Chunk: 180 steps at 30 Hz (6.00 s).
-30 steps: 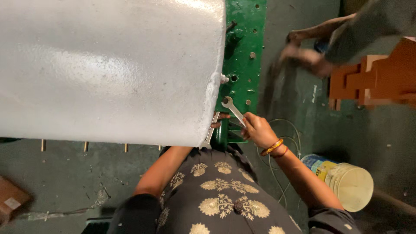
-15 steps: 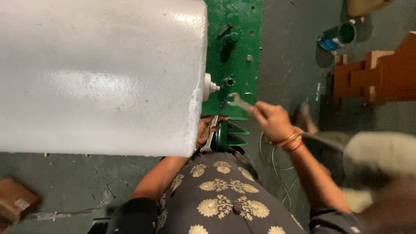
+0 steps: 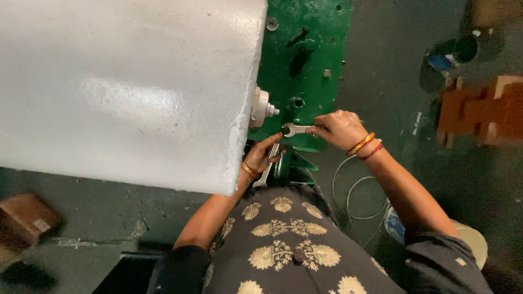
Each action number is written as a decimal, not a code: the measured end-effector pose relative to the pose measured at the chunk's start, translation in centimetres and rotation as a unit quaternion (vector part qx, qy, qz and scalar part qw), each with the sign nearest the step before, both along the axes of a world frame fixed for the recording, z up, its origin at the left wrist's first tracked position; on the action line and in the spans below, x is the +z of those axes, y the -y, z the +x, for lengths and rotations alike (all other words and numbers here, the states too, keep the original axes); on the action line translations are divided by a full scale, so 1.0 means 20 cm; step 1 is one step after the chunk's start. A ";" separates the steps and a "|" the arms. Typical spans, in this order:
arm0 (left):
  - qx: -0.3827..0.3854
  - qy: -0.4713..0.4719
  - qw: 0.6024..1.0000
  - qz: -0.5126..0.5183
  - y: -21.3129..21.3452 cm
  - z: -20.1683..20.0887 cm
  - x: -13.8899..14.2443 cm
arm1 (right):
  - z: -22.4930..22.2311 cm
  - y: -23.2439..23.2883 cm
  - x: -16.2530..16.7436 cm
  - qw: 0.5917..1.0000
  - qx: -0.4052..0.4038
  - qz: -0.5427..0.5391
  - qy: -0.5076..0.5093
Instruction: The person uses two wrenches to tighten bolts on a green industrial machine. They repeatedly position the wrenches on different bolts and turn them to secure the fasteners.
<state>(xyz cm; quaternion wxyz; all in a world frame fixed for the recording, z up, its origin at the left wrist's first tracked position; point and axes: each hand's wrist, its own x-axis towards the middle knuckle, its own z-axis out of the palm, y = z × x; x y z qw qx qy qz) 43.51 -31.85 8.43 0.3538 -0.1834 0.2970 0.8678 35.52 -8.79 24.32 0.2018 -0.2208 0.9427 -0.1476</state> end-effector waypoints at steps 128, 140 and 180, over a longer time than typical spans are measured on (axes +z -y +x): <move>0.031 -0.130 0.984 -0.120 -0.08 -0.13 -0.05 | 0.61 0.19 -0.10 0.899 -0.268 0.022 -0.345; -0.017 -0.024 0.996 -0.082 -0.10 -0.10 -0.02 | 0.53 -0.10 0.44 0.920 -0.285 -0.258 0.072; -0.122 0.058 0.989 -0.052 -0.06 0.23 -0.47 | 0.95 0.55 -0.32 0.402 -0.489 -0.597 0.492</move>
